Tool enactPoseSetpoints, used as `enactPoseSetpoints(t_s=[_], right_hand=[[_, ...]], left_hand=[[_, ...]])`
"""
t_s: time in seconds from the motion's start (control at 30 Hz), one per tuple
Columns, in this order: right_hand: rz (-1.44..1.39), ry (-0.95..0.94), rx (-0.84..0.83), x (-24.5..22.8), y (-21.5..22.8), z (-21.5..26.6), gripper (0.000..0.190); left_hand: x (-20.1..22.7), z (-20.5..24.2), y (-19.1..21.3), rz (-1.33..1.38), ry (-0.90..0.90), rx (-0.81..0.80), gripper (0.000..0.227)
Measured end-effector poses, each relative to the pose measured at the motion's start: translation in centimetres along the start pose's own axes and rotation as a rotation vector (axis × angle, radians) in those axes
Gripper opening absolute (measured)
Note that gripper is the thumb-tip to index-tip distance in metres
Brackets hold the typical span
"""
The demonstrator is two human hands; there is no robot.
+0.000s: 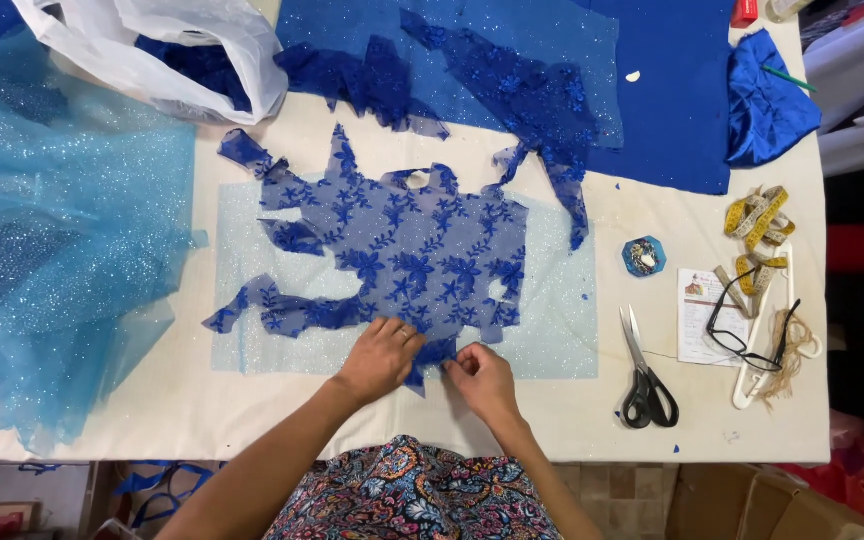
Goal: Aligning a blue lace fabric cutout onto a light blue glittery fabric base on a workshop table.
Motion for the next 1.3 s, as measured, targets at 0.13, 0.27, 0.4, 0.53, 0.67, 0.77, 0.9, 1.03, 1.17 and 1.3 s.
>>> enactPoseSetpoints(t_s=[0.13, 0.27, 0.4, 0.53, 0.67, 0.77, 0.9, 1.03, 1.17, 1.3], right_hand=[[-0.143, -0.056, 0.019, 1.4, -0.4, -0.4, 0.020], [-0.464, -0.074, 0.038, 2.0, -1.1, -0.6, 0.015], [-0.780, -0.122, 0.108, 1.9, -1.8, -1.2, 0.017], [-1.099, -0.227, 0.069, -3.5, -0.1, 1.3, 0.014], [-1.130, -0.261, 0.048, -1.9, 0.6, 0.2, 0.025], [-0.684, -0.116, 0.066, 1.2, 2.4, -1.7, 0.043], [0.192, 0.107, 0.047, 0.2, 6.7, -0.6, 0.040], [0.534, 0.197, 0.081, 2.0, 7.3, -0.5, 0.036], [0.811, 0.272, 0.149, 0.9, 6.8, 0.1, 0.042], [0.514, 0.649, 0.173, -4.7, 3.7, 2.1, 0.045]], left_hand=[[-2.5, -0.4, -3.4, 0.088, 0.171, -0.069, 0.018], [-4.7, -1.8, -4.1, 0.427, 0.471, -0.119, 0.007], [-5.2, -3.1, -3.2, 0.557, 0.698, -0.316, 0.016], [-5.1, -3.6, -2.8, 0.581, 0.750, -0.371, 0.021], [-4.7, -3.4, -2.4, 0.498, 0.707, -0.389, 0.022], [-4.1, -2.5, -3.0, 0.343, 0.551, -0.386, 0.020], [-2.7, -0.6, -4.2, 0.033, 0.271, -0.183, 0.017], [-1.8, 0.2, -3.8, -0.073, 0.152, -0.029, 0.015], [-1.3, 0.4, -2.8, -0.068, 0.163, 0.027, 0.016], [-1.2, 0.4, -2.8, -0.063, 0.189, 0.026, 0.016]])
Point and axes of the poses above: each hand's wrist, its own z-axis away from the middle knuckle, its own y-axis out of the back of the hand, x = y × z, the point moved 2 cm from there along -z, towards the middle knuckle
